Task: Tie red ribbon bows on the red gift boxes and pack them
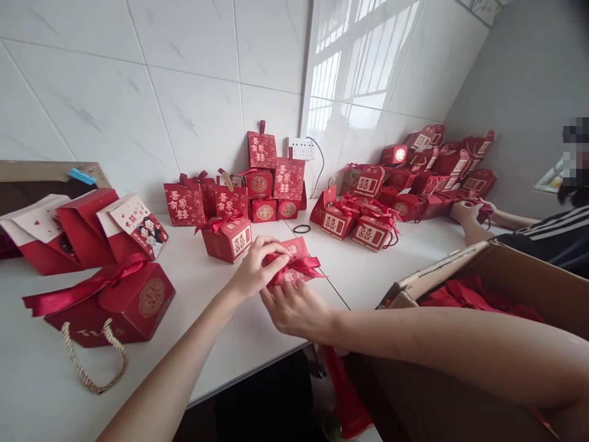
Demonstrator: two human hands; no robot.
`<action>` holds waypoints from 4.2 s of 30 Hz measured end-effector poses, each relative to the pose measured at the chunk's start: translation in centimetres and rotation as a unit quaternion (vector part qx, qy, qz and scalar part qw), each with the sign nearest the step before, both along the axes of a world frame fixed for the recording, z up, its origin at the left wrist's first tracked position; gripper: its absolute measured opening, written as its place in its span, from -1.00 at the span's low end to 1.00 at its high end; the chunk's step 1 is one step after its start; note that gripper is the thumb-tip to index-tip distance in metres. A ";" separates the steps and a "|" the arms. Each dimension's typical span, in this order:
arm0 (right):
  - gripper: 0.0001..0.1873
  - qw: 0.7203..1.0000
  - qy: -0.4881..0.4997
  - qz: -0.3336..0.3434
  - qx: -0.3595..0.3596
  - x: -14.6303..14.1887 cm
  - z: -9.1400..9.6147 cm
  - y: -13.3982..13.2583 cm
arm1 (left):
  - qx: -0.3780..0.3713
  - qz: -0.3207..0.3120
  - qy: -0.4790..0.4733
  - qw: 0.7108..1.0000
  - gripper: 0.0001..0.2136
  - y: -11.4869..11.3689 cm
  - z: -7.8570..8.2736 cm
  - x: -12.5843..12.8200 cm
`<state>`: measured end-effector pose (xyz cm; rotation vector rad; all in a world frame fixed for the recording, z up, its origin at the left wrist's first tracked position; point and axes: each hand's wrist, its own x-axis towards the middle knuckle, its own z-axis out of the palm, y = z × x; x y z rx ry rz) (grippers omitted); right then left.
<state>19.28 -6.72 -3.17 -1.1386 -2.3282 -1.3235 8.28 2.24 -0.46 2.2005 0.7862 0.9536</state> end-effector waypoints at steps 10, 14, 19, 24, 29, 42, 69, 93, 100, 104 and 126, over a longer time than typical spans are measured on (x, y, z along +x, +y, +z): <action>-0.77 0.990 0.004 0.139 0.003 1.0 1.5 1.4 | 0.020 0.014 0.014 1.000 -0.84 0.6 -0.3 -0.3; -0.75 0.984 0.012 0.174 0.020 1.0 2.1 0.9 | 0.029 0.034 0.031 0.999 -0.81 0.7 -0.5 -0.4; -0.74 0.977 0.019 0.210 0.002 0.7 2.1 0.4 | 0.049 0.054 0.025 0.997 -0.89 0.0 -0.7 0.1; -0.74 0.974 0.011 0.227 -0.021 0.5 2.1 0.1 | 0.048 0.059 0.000 0.997 -0.92 -0.5 -0.5 0.5; -0.73 0.972 0.010 0.231 -0.030 0.3 2.1 0.2 | 0.039 0.066 -0.016 0.997 -0.94 -0.7 -0.5 0.6; -0.72 0.956 -0.027 0.248 -0.156 0.0 1.7 -0.2 | 0.067 0.066 -0.006 0.996 -0.94 -0.4 -1.1 0.8; -0.69 0.650 0.411 -0.077 -0.634 8.8 5.7 3.3 | 0.048 0.044 0.026 0.998 -0.86 1.3 -1.0 -0.3; -0.67 0.741 0.475 -0.046 -0.473 9.2 5.1 3.9 | 0.069 0.148 -0.158 0.974 -0.87 0.4 -3.3 1.1; -0.73 0.780 0.440 -0.068 -0.439 9.2 4.9 3.9 | 0.118 0.199 -0.152 0.961 -0.82 -0.6 -3.8 1.6; -0.75 0.782 0.442 -0.071 -0.434 9.2 4.9 3.9 | 0.077 0.201 -0.195 0.957 -0.75 0.0 -4.3 1.7; -0.73 0.770 0.446 -0.023 -0.456 9.2 4.6 3.9 | -0.005 0.189 -0.156 0.969 -0.78 0.9 -2.3 1.4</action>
